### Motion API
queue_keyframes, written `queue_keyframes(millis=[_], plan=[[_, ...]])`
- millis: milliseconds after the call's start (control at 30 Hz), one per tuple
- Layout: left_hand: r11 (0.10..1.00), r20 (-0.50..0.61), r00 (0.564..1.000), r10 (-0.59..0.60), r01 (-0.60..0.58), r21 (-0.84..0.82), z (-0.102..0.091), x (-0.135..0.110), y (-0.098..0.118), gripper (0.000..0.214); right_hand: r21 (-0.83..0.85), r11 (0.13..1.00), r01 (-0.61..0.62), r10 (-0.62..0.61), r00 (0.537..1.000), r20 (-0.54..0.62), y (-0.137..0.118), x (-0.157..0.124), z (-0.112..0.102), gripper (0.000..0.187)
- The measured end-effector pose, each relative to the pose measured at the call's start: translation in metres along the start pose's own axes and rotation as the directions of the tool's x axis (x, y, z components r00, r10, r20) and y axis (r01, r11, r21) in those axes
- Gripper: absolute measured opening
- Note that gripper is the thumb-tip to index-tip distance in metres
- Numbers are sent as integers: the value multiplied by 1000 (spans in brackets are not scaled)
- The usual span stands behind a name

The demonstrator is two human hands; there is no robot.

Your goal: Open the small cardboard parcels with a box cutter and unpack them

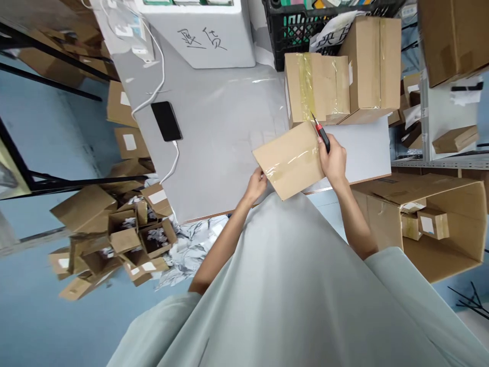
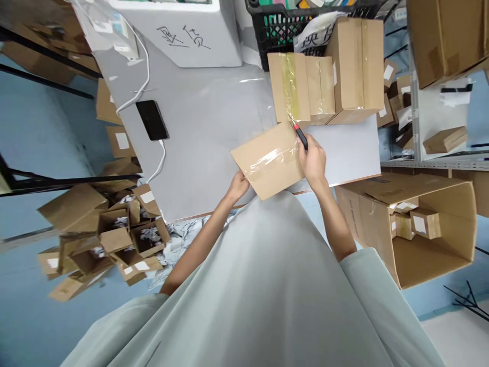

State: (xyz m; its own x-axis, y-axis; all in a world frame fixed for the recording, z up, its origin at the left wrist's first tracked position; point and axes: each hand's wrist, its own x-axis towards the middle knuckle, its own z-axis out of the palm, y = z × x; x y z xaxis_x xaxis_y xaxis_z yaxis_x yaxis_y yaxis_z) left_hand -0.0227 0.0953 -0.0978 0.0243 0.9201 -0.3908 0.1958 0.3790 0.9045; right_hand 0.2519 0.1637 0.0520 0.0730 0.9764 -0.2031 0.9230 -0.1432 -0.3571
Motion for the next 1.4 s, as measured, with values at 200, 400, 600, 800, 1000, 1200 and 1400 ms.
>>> queue_keyframes(millis=[200,400,600,800,1000,1200,1400], plan=[[974,-149,962,227,-227,19,-45,15,61,56,-102,995,-9,-10,984,-180,-12,-22,-7,66],[958,34,958,285,-285,-20,-53,22,87,69,70,997,-22,30,993,-112,-31,-86,-34,65],[948,78,952,296,-283,-145,-59,22,73,70,232,972,-43,-4,981,196,-69,-132,-15,63],[938,45,950,309,-296,-182,-54,23,69,57,190,981,44,-92,964,251,-98,-138,-3,56],[931,40,953,300,-283,-232,-53,21,74,46,25,1000,16,-22,950,311,-118,-136,-10,62],[923,80,949,305,-274,-272,-59,21,76,69,-77,995,57,-27,939,344,-127,-133,-13,63],[912,93,943,320,-279,-301,-60,21,77,85,-174,984,40,25,934,356,-141,-140,-14,68]])
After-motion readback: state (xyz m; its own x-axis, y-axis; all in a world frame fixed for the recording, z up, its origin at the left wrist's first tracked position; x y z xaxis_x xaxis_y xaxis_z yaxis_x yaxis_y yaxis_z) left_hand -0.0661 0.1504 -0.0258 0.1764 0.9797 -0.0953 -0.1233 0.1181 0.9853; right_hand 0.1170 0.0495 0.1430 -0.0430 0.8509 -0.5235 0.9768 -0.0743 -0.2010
